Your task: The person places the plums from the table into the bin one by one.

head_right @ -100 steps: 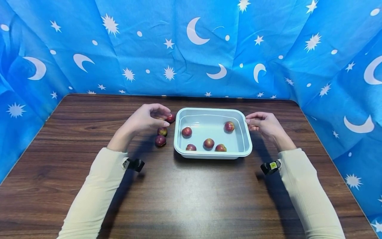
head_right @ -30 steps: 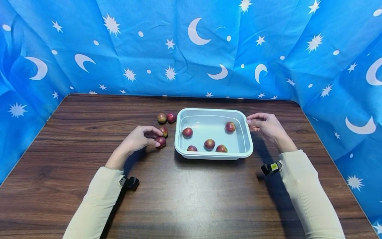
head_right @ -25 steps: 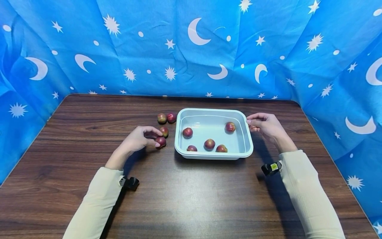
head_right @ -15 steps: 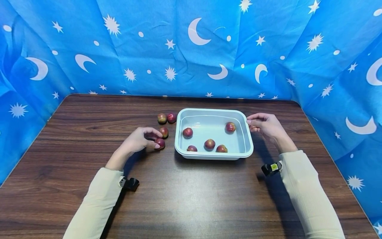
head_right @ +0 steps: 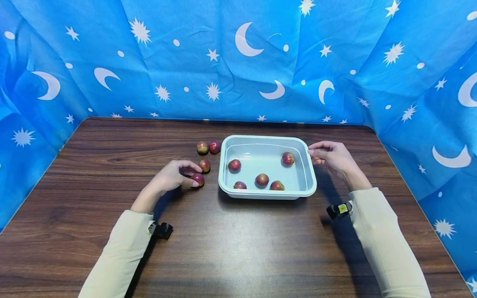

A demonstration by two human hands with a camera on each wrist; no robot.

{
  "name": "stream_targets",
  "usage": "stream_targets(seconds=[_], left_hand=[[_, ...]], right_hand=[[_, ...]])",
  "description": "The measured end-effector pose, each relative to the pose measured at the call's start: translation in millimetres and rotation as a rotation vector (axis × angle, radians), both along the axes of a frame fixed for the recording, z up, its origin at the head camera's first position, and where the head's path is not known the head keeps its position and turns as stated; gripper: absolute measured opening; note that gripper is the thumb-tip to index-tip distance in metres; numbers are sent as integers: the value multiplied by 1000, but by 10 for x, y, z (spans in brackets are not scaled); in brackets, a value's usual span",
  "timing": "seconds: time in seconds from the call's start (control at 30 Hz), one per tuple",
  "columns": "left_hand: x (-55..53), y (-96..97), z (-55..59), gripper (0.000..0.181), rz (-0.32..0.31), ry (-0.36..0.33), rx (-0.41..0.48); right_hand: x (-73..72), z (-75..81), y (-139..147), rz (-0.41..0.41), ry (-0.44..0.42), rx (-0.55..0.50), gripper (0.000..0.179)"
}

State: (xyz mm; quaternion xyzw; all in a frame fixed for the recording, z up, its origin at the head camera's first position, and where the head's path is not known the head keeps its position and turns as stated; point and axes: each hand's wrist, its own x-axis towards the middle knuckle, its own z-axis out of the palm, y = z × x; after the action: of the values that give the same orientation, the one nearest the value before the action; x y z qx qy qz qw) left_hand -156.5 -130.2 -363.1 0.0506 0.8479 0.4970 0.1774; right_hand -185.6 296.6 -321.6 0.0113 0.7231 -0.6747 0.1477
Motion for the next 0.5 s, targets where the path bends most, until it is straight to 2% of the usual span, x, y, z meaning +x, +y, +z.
stream_targets(seconds=[0.27, 0.5], left_hand=[[21, -6, 25, 31, 5, -11, 4], [28, -29, 27, 30, -3, -1, -1]], right_hand=[[2, -14, 11, 12, 7, -21, 12], [11, 16, 1, 4, -2, 34, 13]])
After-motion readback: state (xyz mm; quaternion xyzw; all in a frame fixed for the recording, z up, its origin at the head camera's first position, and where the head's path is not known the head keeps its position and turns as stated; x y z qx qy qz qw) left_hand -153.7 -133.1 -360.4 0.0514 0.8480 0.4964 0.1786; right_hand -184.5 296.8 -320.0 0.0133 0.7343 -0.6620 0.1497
